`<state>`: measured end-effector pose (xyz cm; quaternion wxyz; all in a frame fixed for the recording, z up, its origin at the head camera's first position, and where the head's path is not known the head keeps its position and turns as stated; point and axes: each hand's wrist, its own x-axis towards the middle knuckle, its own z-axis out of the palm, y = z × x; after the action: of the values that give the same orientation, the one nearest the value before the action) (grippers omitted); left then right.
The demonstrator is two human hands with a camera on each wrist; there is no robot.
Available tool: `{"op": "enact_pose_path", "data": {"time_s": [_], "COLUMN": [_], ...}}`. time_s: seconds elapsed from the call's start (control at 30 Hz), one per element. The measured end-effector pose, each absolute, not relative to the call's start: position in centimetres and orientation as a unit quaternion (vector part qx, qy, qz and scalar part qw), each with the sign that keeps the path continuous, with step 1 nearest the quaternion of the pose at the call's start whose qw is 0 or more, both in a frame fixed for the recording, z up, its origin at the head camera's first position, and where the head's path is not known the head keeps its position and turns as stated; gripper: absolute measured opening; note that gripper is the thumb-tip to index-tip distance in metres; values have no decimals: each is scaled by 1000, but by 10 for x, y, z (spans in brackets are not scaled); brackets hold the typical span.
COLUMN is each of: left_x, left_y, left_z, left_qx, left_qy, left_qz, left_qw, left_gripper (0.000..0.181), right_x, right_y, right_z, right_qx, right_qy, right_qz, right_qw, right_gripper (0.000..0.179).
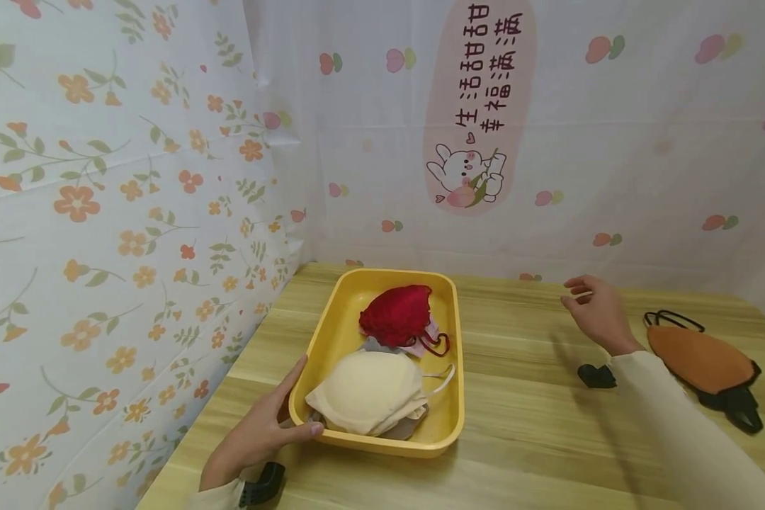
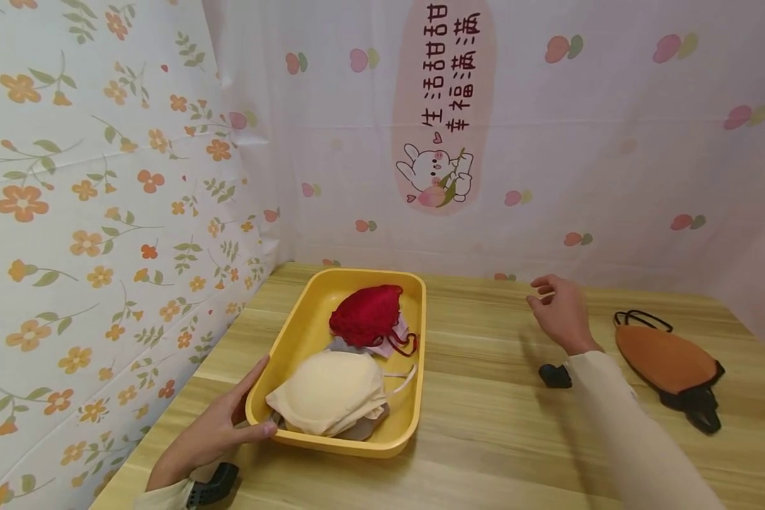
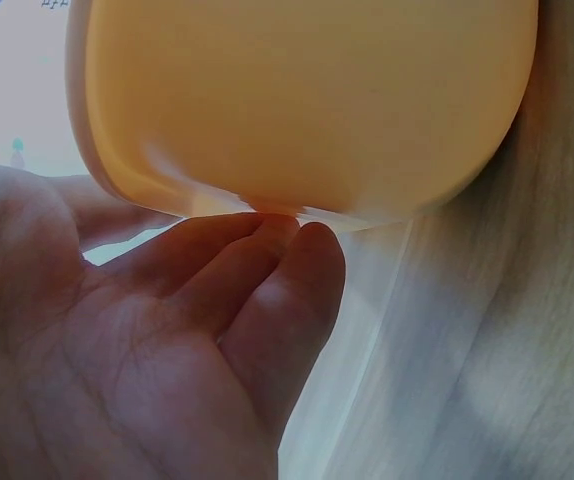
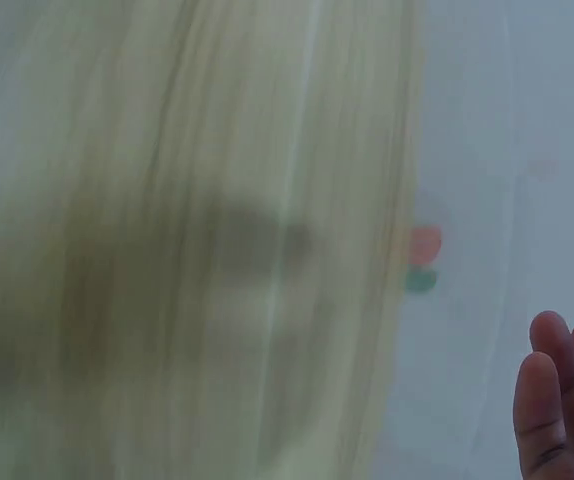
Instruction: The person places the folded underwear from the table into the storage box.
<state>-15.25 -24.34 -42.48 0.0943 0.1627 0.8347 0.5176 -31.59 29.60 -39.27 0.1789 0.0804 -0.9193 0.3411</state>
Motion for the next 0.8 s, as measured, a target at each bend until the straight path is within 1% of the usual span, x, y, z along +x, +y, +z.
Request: {"op": "enact_pose_path", "data": {"time_s": [0.13, 0.27, 0.37, 0.5, 0.7, 0.8], "left_x": [-153, -152, -151, -152, -156, -156], "left_y": [-243, -242, -242, -242, -241, -241], "left_z": [-426, -427, -426, -425, -426, -425], "left_qx": [167, 165, 163, 161, 168, 169], "left_qy": [832, 832, 833, 831, 824, 822], "left_qz": [519, 521, 521, 524, 532, 533], "left_qw": [97, 96, 95, 95, 103, 106], "left_gripper": [104, 104, 103, 103, 104, 105], "right_x": [-311, -307, -304, -302, -295, -290], "right_y": [318, 340, 354, 374, 403, 415], "right_z": [-396, -396, -396, -394, -394, -391], "right_qx": [73, 93, 104, 97, 82, 61], "right_qy": [-935, -951, -958, -967, -973, -976], "right_qz": [305, 244, 220, 204, 189, 198], "right_qw": [167, 165, 153, 117, 101, 69], "right_gripper": [35, 35, 37, 42, 46, 52]}}
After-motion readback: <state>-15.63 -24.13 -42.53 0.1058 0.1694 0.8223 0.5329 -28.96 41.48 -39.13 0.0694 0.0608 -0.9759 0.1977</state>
